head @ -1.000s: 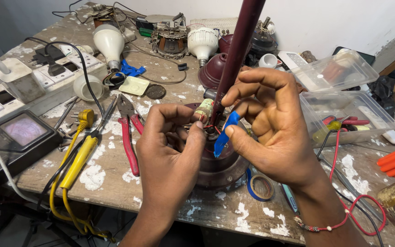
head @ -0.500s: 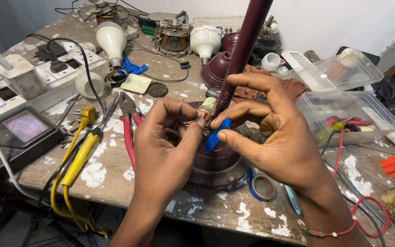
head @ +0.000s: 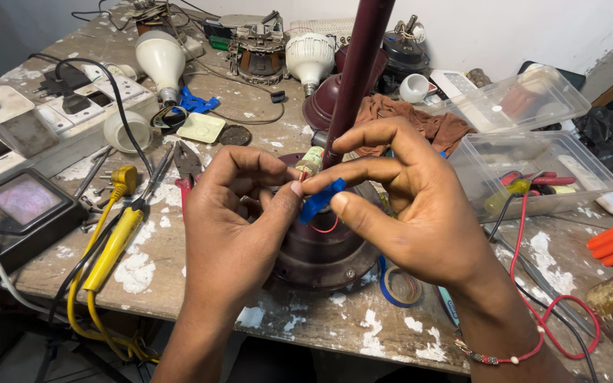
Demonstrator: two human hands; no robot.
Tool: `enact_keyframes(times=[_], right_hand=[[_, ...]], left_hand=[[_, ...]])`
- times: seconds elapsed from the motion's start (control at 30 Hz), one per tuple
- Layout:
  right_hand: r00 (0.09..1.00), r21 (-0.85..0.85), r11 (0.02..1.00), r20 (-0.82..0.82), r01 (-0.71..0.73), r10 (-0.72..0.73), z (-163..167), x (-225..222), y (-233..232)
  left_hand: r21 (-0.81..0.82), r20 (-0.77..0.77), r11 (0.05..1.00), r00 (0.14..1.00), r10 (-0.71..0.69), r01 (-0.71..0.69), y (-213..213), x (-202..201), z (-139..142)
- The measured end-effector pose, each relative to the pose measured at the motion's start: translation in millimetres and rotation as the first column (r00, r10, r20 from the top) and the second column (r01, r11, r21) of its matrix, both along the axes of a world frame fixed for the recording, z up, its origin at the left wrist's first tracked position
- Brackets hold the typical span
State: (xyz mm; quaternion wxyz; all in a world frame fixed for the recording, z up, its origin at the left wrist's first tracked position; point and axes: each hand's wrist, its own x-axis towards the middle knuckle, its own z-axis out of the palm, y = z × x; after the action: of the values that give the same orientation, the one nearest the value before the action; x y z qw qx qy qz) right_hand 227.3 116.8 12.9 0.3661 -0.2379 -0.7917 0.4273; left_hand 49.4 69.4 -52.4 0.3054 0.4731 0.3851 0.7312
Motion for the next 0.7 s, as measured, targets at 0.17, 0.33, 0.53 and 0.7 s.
enact_keyframes(times=[0.17,0.33,0.53,0.7], right_hand=[[1.0,0.106,0.994,0.017,-0.024,0.023,1.2,2.4,-0.6],[0.999,0.141,0.989,-0.007,-0.032,0.034,-0.7,2.4,-4.9],[0.997,0.127,0.991,-0.072,0.035,-0.025,-2.7,-0.8,-4.4],[0.994,0.168,0.981,-0.068,0.099,-0.089,-6.6,-3.7,-2.6]], left_hand=[[0.004,-0.007,1.0,1.0,-0.001,0.001,1.1,0.2,-0.4],[0.005,-0.035,1.0,0.999,0.027,-0.027,0.8,0.9,0.3],[0.004,-0.091,0.999,0.994,0.051,-0.051,-1.1,3.4,3.4],[-0.048,-0.097,0.998,0.995,0.036,-0.041,-2.6,3.6,5.9]])
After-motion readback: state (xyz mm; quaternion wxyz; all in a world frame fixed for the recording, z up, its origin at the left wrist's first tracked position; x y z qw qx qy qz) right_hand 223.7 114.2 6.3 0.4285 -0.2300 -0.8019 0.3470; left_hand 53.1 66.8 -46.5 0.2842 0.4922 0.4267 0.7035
